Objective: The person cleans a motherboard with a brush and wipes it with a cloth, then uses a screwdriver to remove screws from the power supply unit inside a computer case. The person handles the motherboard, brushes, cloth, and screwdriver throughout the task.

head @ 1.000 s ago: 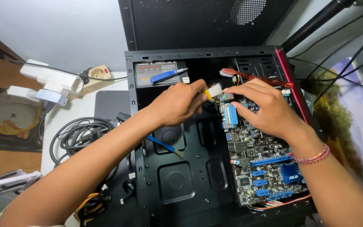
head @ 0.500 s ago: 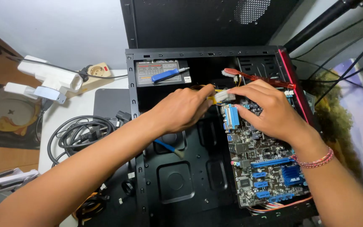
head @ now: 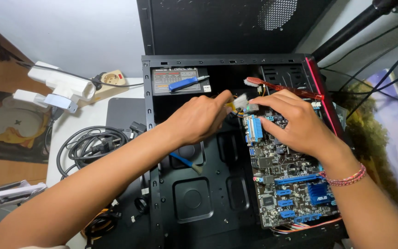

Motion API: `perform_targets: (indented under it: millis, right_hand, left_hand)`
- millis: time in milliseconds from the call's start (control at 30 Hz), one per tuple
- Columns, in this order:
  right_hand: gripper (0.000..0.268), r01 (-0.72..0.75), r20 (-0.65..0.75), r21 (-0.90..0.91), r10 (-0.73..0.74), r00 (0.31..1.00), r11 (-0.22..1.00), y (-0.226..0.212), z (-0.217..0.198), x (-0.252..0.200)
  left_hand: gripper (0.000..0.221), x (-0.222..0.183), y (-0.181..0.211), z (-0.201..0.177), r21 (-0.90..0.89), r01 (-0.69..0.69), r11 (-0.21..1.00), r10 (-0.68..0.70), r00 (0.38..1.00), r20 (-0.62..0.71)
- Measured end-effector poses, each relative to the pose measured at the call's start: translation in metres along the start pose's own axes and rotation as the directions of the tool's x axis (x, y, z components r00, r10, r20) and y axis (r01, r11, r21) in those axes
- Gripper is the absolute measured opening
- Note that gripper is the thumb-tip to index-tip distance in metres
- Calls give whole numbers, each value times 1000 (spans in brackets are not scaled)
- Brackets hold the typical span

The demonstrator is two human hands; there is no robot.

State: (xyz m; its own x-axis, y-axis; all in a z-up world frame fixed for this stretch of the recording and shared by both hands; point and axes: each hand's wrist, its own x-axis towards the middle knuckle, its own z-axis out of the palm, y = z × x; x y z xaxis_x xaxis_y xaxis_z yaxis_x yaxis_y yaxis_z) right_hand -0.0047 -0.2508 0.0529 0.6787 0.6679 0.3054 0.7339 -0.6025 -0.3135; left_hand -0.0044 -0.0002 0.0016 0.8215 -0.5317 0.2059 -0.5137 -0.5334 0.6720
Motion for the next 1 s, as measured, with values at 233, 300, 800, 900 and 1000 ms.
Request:
perform_targets:
  millis: [233,300,800,900,1000]
  right_hand:
    - [38,3,10,23,-3,1000,1000,1,0,0]
    - [39,29,0,21,-29,1000,999,1,-1,-1]
    - [38,13,24,56,-14,1000,998,3,-3,-3]
    - [38,46,2,57,-47,999,997,4,-3,-4]
    - [38,-5,30,71,3,1000,997,4,-4,-4]
  left_hand:
    - [25,-1,-13,12,152,-28,988,32,999,-26]
    - [25,-2,-10,9,280,13,960,-1,999,-43]
    - [24,-17,12,20,397,-47,917,34,999,39]
    - [22,-18,9,20,433,-83,898,107,994,-33]
    - [24,-11,32,-4,428,26,904,0,998,-59]
